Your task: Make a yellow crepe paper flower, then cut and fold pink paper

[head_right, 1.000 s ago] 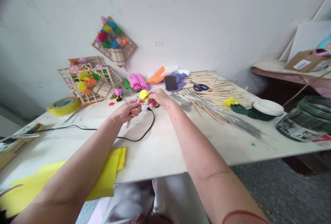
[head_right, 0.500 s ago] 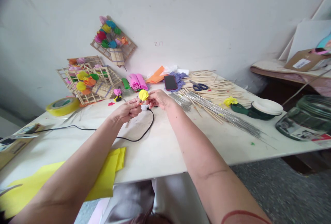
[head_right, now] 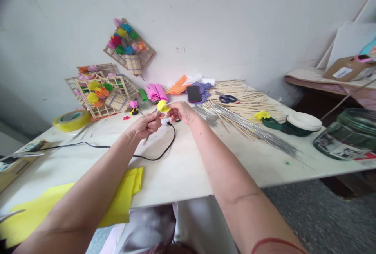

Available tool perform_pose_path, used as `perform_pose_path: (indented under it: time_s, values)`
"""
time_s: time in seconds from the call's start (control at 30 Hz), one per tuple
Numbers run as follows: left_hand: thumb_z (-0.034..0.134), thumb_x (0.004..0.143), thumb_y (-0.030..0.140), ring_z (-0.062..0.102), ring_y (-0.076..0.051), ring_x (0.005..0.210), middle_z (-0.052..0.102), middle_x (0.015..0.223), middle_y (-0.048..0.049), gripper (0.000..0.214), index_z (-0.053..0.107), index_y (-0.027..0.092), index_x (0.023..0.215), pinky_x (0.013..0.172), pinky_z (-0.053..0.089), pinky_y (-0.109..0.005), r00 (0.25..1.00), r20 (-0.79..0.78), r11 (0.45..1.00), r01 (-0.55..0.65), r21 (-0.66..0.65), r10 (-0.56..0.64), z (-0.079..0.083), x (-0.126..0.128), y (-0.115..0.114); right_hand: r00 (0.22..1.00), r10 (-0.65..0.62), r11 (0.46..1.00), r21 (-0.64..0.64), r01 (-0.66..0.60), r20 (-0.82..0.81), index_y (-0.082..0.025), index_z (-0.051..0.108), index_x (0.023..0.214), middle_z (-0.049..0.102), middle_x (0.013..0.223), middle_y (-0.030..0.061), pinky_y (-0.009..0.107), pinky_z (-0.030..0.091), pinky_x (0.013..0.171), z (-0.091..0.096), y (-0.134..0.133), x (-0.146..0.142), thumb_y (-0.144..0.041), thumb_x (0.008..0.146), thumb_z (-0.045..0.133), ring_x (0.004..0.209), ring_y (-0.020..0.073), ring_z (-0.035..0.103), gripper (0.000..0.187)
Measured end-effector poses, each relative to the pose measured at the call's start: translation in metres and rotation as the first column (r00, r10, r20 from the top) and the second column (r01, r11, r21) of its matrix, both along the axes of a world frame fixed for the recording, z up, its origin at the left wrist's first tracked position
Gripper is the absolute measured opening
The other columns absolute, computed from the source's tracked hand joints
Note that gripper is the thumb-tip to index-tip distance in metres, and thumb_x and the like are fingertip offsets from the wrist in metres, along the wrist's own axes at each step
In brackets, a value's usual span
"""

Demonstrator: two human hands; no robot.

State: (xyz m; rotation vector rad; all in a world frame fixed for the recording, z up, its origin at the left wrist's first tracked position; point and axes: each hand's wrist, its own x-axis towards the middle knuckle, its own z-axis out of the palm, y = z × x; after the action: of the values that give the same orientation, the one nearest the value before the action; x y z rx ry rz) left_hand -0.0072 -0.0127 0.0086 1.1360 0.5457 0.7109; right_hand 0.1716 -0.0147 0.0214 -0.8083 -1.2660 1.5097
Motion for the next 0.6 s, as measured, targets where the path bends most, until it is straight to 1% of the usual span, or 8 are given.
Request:
perform_pose_path:
  time_s: [0.13, 0.23, 0.37, 0.6]
  values:
    - [0.057, 0.075, 0.031, 0.018, -0.003, 0.036, 0.019, 0.045, 0.0099, 0.022, 0.055, 0.012, 0.086, 0.034, 0.011, -0.011, 1.000, -0.008, 1.000, -0.003, 0.021, 0.003, -0.0006, -0.0018, 0.0009, 0.998, -0.005, 0.999, 0.033, 0.002, 0.070, -0.009, 0.060, 0.071, 0.062, 0.051, 0.0039, 0.022, 0.044, 0.039, -0.0004, -0.0001, -0.0002, -0.023, 0.064, 0.059, 0.038, 0.0100, 0.051, 0.016]
    - [0.056, 0.076, 0.028, 0.018, -0.003, 0.036, 0.019, 0.045, 0.0096, 0.016, 0.053, 0.014, 0.082, 0.034, 0.011, -0.011, 1.000, -0.003, 0.999, 0.027, 0.037, -0.027, -0.0025, -0.0033, 0.0022, 0.989, -0.017, 1.000, 0.022, 0.014, 0.145, -0.009, 0.060, 0.072, 0.062, 0.050, 0.0039, 0.021, 0.044, 0.038, -0.0003, -0.0001, -0.0019, -0.022, 0.062, 0.064, 0.038, 0.0098, 0.051, 0.017]
    - [0.056, 0.076, 0.026, 0.019, -0.003, 0.036, 0.020, 0.046, 0.0094, 0.012, 0.048, 0.017, 0.078, 0.034, 0.011, -0.011, 0.999, 0.000, 0.997, 0.044, 0.059, -0.044, -0.0045, -0.0033, 0.0029, 0.977, -0.044, 0.999, 0.024, 0.040, 0.211, -0.008, 0.060, 0.071, 0.062, 0.050, 0.0041, 0.020, 0.044, 0.038, 0.0037, -0.0027, -0.0029, -0.019, 0.062, 0.064, 0.036, 0.0094, 0.051, 0.014]
    - [0.056, 0.077, 0.024, 0.019, -0.003, 0.035, 0.020, 0.047, 0.0097, 0.014, 0.043, 0.019, 0.078, 0.034, 0.010, -0.011, 1.000, -0.008, 0.995, 0.026, 0.100, -0.025, -0.0046, 0.0004, 0.0000, 0.937, -0.122, 0.984, 0.166, 0.071, 0.326, -0.008, 0.062, 0.069, 0.059, 0.045, 0.0010, 0.018, 0.042, 0.035, 0.0080, -0.0038, -0.0031, -0.010, 0.061, 0.059, 0.034, 0.0086, 0.050, 0.009]
